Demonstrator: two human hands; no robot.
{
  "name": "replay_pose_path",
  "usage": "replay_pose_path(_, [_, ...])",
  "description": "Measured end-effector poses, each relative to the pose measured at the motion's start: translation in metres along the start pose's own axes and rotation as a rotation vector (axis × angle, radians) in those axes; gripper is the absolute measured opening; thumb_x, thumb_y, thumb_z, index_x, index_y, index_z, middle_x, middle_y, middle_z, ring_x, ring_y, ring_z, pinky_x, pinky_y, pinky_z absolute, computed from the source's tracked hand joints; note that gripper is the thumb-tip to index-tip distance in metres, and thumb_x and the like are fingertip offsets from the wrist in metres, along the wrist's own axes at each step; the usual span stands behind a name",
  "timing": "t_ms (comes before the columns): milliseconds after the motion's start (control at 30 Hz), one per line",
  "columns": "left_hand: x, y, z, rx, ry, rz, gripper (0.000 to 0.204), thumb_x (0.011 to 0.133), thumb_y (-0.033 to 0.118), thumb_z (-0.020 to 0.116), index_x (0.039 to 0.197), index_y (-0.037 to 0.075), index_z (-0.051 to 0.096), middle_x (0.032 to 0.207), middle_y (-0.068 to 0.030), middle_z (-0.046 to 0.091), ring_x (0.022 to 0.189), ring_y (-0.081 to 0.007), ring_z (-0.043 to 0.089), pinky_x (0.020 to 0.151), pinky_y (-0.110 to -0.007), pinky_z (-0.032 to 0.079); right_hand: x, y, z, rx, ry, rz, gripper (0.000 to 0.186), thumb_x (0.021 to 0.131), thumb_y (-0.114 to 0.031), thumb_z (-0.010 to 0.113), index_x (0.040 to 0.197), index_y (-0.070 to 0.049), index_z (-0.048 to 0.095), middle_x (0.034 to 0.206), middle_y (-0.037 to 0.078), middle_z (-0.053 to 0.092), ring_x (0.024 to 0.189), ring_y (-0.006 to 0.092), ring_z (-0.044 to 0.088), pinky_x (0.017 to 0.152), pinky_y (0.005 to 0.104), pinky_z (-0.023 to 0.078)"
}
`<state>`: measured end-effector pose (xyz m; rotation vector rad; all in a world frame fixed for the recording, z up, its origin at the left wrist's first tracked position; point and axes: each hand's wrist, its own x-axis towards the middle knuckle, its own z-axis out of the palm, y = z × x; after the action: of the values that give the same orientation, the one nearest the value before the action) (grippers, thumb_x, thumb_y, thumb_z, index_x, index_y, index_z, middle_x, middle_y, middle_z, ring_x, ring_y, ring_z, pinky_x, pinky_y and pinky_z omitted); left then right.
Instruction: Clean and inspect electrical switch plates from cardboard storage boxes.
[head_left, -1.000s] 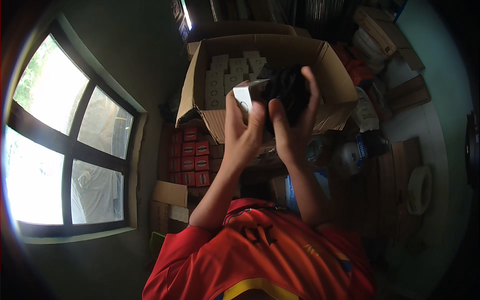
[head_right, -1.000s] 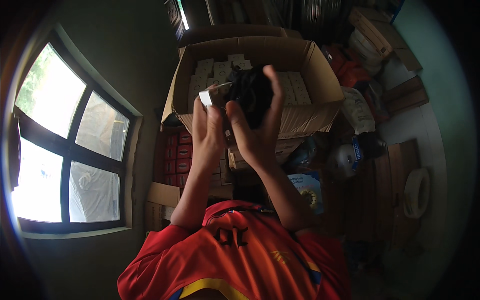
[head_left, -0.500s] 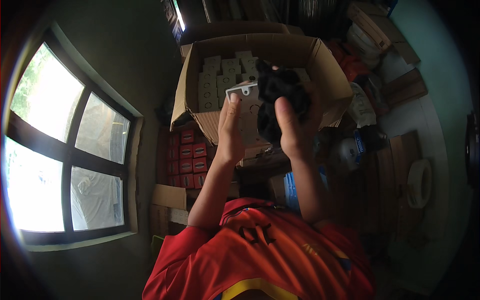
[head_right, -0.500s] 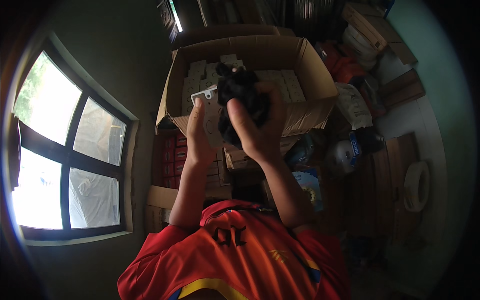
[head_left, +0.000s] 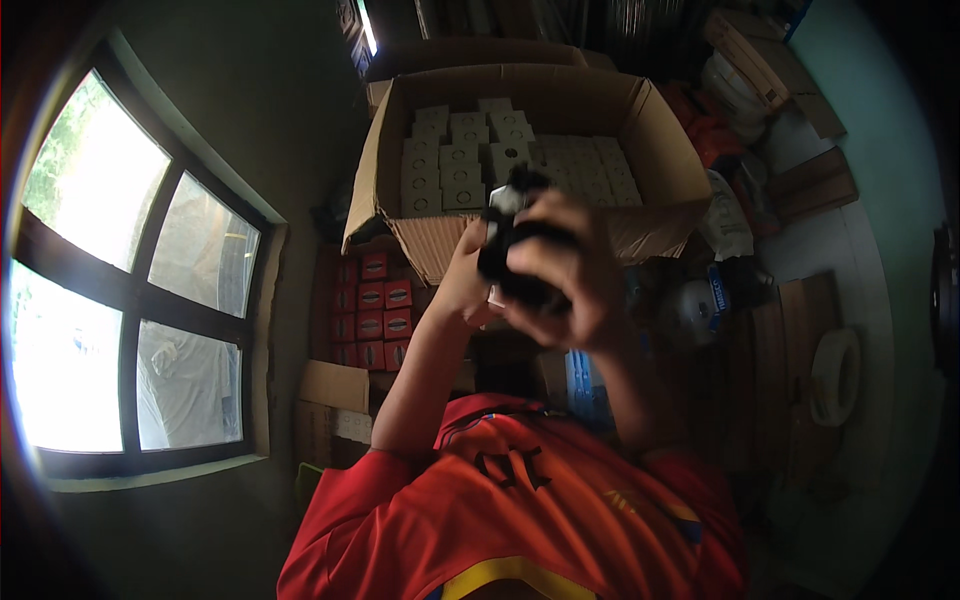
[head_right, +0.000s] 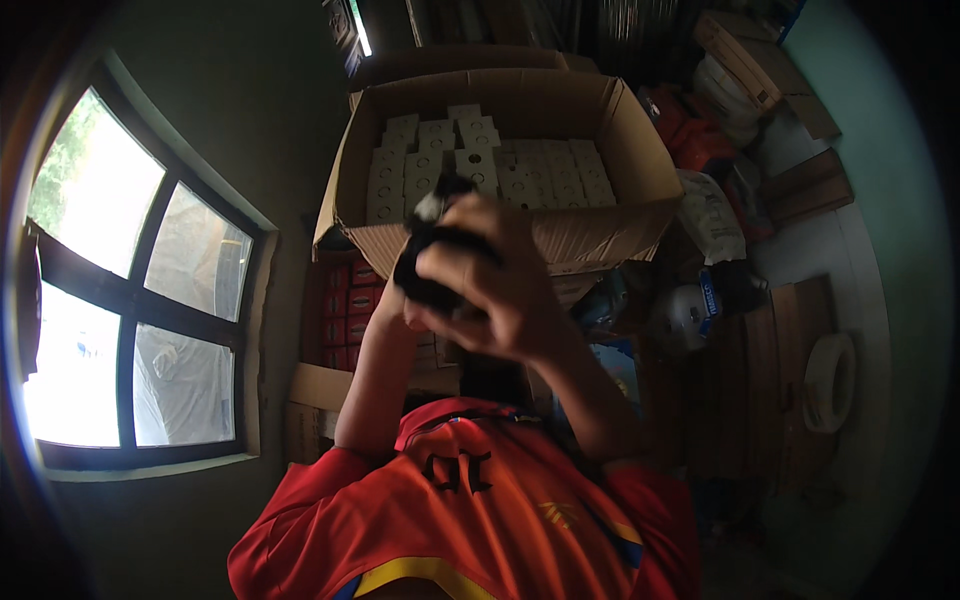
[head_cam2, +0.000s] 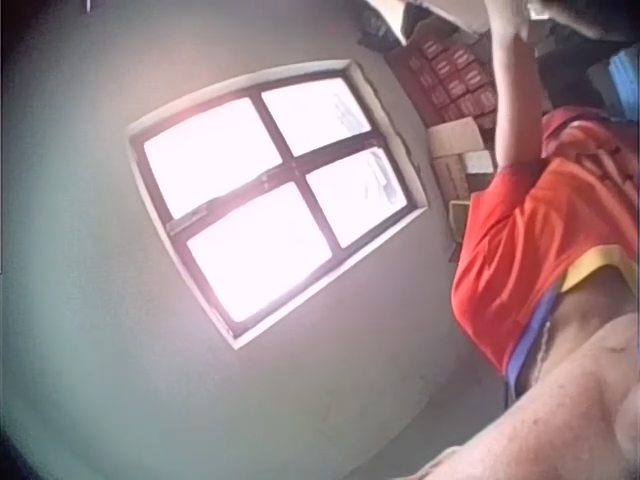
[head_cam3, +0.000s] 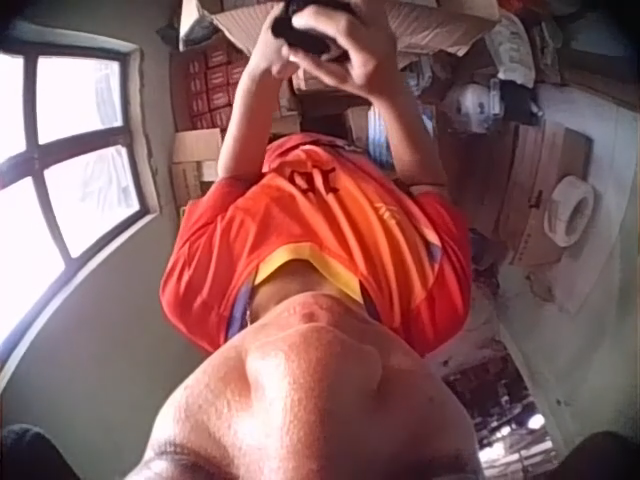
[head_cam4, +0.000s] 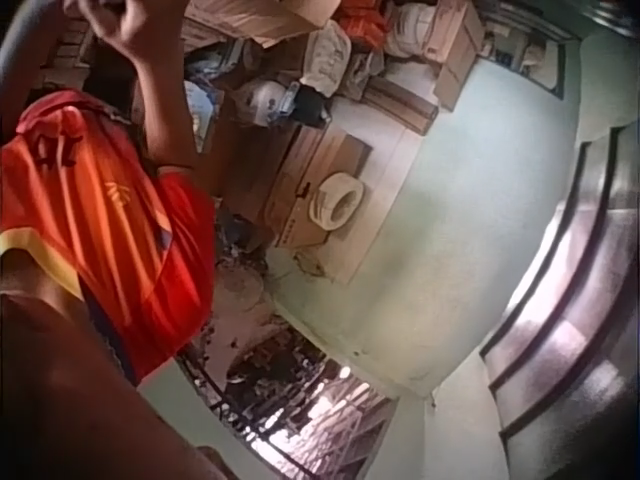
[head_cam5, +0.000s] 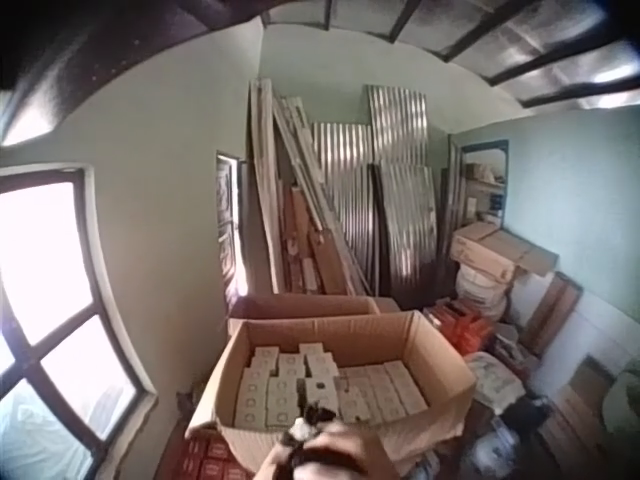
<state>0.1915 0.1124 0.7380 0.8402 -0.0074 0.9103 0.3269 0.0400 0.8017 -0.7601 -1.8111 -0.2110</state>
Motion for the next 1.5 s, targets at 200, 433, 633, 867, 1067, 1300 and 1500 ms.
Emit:
replay_pose_path(200, [-0.001, 0.007, -0.003, -0.091, 0.205, -0.111, 0.032, 0.094, 0.010, 0.069, 0.125, 0.004, 0.064, 0.112, -0.0057, 0.070, 0.097, -0.0165, 0.071, 0.086, -0.031, 0.060, 0.009, -0.013, 0.000, -0.065, -0.138, 0.003, 0.040, 0.085, -0.041, 0.082, 0.115, -0.017, 0.068, 0.125, 0.015, 0.058, 0.119, 0.0379, 0.057, 0.099, 0.0509, 0.049])
replay_pose_path(433, [0.001, 0.012, 0.004, 0.204, 0.161, -0.161, 0.028, 0.102, 0.011, 0.057, 0.129, 0.001, 0.060, 0.112, -0.0066, 0.070, 0.095, -0.0146, 0.071, 0.078, -0.029, 0.060, 0.016, -0.001, -0.006, -0.302, -0.077, 0.020, 0.037, 0.080, -0.024, 0.080, 0.115, -0.018, 0.069, 0.128, 0.013, 0.058, 0.111, 0.0354, 0.056, 0.096, 0.0486, 0.045])
replay_pose_path(633, [0.005, 0.020, 0.001, 0.117, 0.267, -0.059, 0.038, 0.092, 0.009, 0.065, 0.129, 0.001, 0.060, 0.111, -0.0045, 0.069, 0.096, -0.0118, 0.069, 0.082, -0.028, 0.058, 0.019, -0.017, 0.001, -0.139, -0.190, -0.200, 0.040, 0.072, -0.024, 0.081, 0.109, -0.024, 0.068, 0.122, 0.008, 0.057, 0.105, 0.0309, 0.056, 0.088, 0.0458, 0.049])
replay_pose_path(867, [0.011, 0.025, 0.008, 0.644, 0.055, 0.180, 0.035, 0.100, 0.008, 0.060, 0.134, 0.000, 0.062, 0.106, -0.0032, 0.071, 0.093, -0.0102, 0.068, 0.079, -0.026, 0.056, 0.029, -0.003, -0.012, -0.303, -0.091, -0.061, 0.032, 0.080, -0.023, 0.079, 0.110, -0.020, 0.070, 0.122, 0.009, 0.059, 0.106, 0.0327, 0.055, 0.092, 0.0471, 0.046])
replay_pose_path(1067, [0.022, 0.020, 0.012, 0.365, 0.469, -0.021, 0.032, 0.111, 0.014, 0.052, 0.138, 0.000, 0.060, 0.104, -0.0002, 0.070, 0.087, -0.0053, 0.064, 0.074, -0.021, 0.052, -0.015, -0.014, 0.007, -0.146, 0.052, -0.038, 0.025, 0.087, -0.026, 0.076, 0.110, -0.020, 0.069, 0.116, 0.010, 0.061, 0.100, 0.0316, 0.059, 0.090, 0.0460, 0.050])
replay_pose_path(1300, [0.013, 0.008, 0.028, 0.513, 0.351, 0.455, 0.086, 0.099, 0.069, 0.050, 0.153, 0.003, 0.034, 0.139, -0.0129, 0.051, 0.126, -0.0218, 0.053, 0.107, -0.037, 0.045, -0.030, 0.006, 0.015, 0.085, 0.386, 0.390, 0.028, 0.094, -0.021, 0.071, 0.111, -0.001, 0.062, 0.111, 0.017, 0.062, 0.105, 0.0275, 0.061, 0.094, 0.0400, 0.049])
replay_pose_path(1500, [0.012, 0.002, 0.042, 0.306, 0.441, 0.372, 0.070, 0.095, 0.047, 0.072, 0.145, 0.006, 0.043, 0.130, -0.0097, 0.056, 0.120, -0.0204, 0.056, 0.104, -0.038, 0.047, -0.022, -0.018, 0.045, 0.071, 0.704, 0.400, 0.039, 0.103, -0.034, 0.063, 0.120, 0.000, 0.055, 0.121, 0.015, 0.059, 0.107, 0.0219, 0.059, 0.097, 0.0368, 0.048])
